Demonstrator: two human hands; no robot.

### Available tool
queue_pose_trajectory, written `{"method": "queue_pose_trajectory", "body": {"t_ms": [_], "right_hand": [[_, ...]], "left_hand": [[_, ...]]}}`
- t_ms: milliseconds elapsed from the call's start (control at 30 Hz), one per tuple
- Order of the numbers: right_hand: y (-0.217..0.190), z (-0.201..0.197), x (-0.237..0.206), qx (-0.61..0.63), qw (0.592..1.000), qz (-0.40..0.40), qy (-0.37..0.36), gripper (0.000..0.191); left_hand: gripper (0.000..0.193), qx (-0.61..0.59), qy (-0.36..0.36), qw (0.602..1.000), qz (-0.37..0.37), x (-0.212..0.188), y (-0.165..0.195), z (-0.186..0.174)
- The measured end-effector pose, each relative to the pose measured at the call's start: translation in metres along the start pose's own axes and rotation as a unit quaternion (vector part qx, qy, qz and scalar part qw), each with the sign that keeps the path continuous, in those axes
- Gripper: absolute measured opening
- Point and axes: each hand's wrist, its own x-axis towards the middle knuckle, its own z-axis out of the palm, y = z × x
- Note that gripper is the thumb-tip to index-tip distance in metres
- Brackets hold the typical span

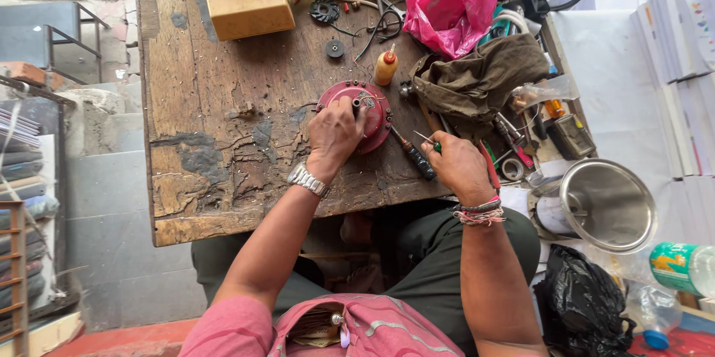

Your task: The person works on a red circular electrical component on a cluttered wooden workbench. They use a screwdriver to adjust internal parts, then a hammer to tap the component, and finally a brush to clean it.

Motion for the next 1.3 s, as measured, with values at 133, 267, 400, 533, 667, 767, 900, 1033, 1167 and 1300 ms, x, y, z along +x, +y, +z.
{"method": "queue_pose_trajectory", "body": {"t_ms": [133, 267, 400, 533, 667, 767, 900, 1033, 1167, 1300], "right_hand": [[0.009, 0.005, 0.001, -0.005, 1.0, 0.003, -0.002, 0.035], [0.026, 0.018, 0.014, -0.024, 0.999, 0.036, -0.011, 0.034], [0.039, 0.042, 0.031, -0.002, 0.999, -0.004, 0.05, 0.035], [0.034, 0.062, 0.039, -0.01, 0.994, -0.024, 0.104, 0.042], [0.025, 0.064, 0.029, -0.095, 0.976, -0.07, 0.182, 0.039], [0.023, 0.065, 0.019, -0.11, 0.992, -0.02, 0.052, 0.031], [0.021, 0.082, 0.017, -0.18, 0.983, -0.023, -0.004, 0.046], [0.02, 0.09, 0.022, -0.22, 0.975, -0.029, 0.016, 0.034], [0.023, 0.059, 0.017, -0.198, 0.979, -0.021, 0.034, 0.039], [0.018, 0.012, -0.001, 0.003, 0.974, -0.105, 0.2, 0.033]], "left_hand": [[0.024, -0.075, 0.023, 0.993, 0.084, -0.018, -0.016, -0.005], [0.039, -0.09, -0.057, 0.994, -0.004, -0.027, -0.045, -0.022], [0.027, -0.044, 0.012, 0.998, -0.045, -0.031, -0.085, -0.037], [0.025, -0.11, 0.109, 0.988, -0.017, -0.032, -0.102, -0.046], [0.056, 0.05, -0.109, 0.974, -0.191, -0.029, -0.097, -0.054], [0.053, -0.034, -0.106, 0.994, 0.016, -0.023, -0.081, -0.057], [0.12, -0.068, -0.2, 0.972, 0.105, -0.002, -0.053, -0.039], [0.131, -0.099, -0.225, 0.963, 0.114, 0.015, -0.043, -0.028], [0.13, -0.07, -0.261, 0.961, 0.056, 0.014, -0.039, -0.036], [0.123, 0.014, -0.268, 0.963, -0.001, 0.007, -0.034, -0.041]]}}
